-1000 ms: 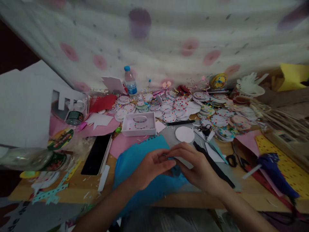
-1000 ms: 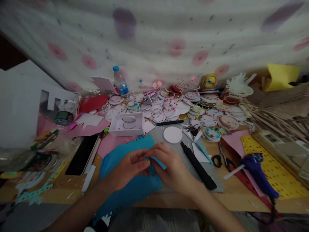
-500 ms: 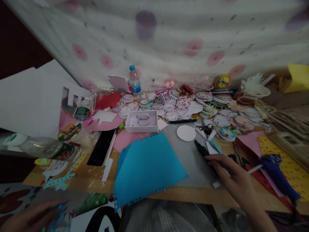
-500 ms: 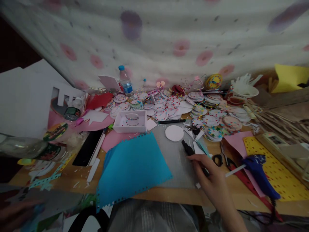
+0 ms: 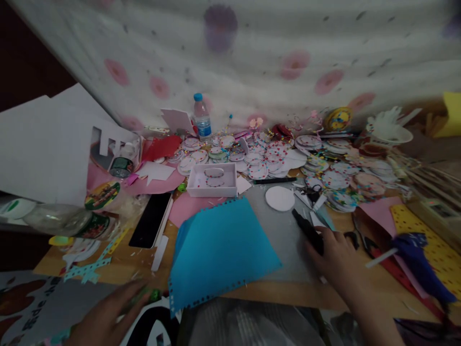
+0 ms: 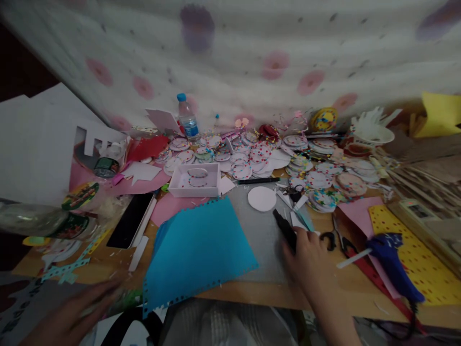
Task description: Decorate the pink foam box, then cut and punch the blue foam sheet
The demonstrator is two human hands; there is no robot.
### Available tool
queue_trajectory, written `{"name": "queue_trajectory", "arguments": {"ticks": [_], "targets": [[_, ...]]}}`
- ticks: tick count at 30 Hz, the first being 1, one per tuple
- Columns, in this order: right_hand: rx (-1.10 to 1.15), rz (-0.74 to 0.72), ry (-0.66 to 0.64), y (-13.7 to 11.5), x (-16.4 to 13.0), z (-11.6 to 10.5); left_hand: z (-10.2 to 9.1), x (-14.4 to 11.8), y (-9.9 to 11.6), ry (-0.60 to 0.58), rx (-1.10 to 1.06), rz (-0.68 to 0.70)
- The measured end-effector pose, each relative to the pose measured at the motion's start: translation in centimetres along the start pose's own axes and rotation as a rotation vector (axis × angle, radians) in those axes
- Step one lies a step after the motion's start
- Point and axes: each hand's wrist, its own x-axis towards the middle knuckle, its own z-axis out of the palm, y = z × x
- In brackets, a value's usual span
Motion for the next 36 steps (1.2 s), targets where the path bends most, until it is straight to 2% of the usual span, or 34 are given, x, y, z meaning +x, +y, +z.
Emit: {"name": "queue_trajectory", "arguments": {"ticks": [2,5,7,9,12,15,17,23,28,36], "targets": [[-0.018,0.016,-0.043,0.1,-0.2,0.1,0.9,4.0,3.9,-0.076,-0.019,0.158],[0.029,0.042,-0.065,0.0,-0.4,0.1,3.6,9.8,10.0,-0.037,0.019,0.411],[0.118,0.041,-0.040,0.0,-0.6,0.0,6.2,12.7,12.8,-0.059,0.083,0.563],[0.266,0.029,0.007,0.2,-1.1,-0.1,9.0,14.7,14.3,-0.120,0.155,0.669],[0.494,0.049,0.045,0.6,-1.8,-0.5,12.3,16.4,14.8,-0.114,0.199,0.715],[0.604,0.097,-0.013,0.4,-2.3,-1.2,13.7,17.3,14.6,-0.067,0.195,0.685],[0.635,0.081,-0.063,-0.5,-2.3,-1.7,13.9,17.6,14.5,-0.049,0.196,0.663],[0.614,-0.153,-0.222,-4.0,-2.4,-3.1,14.0,17.7,14.7,-0.044,0.226,0.638],[0.485,-0.161,-0.350,-4.4,-2.9,-3.1,14.0,17.7,14.6,-0.057,0.226,0.634],[0.439,-0.114,-0.388,-5.0,-3.2,-2.9,14.1,17.7,14.6,-0.051,0.234,0.629]]}}
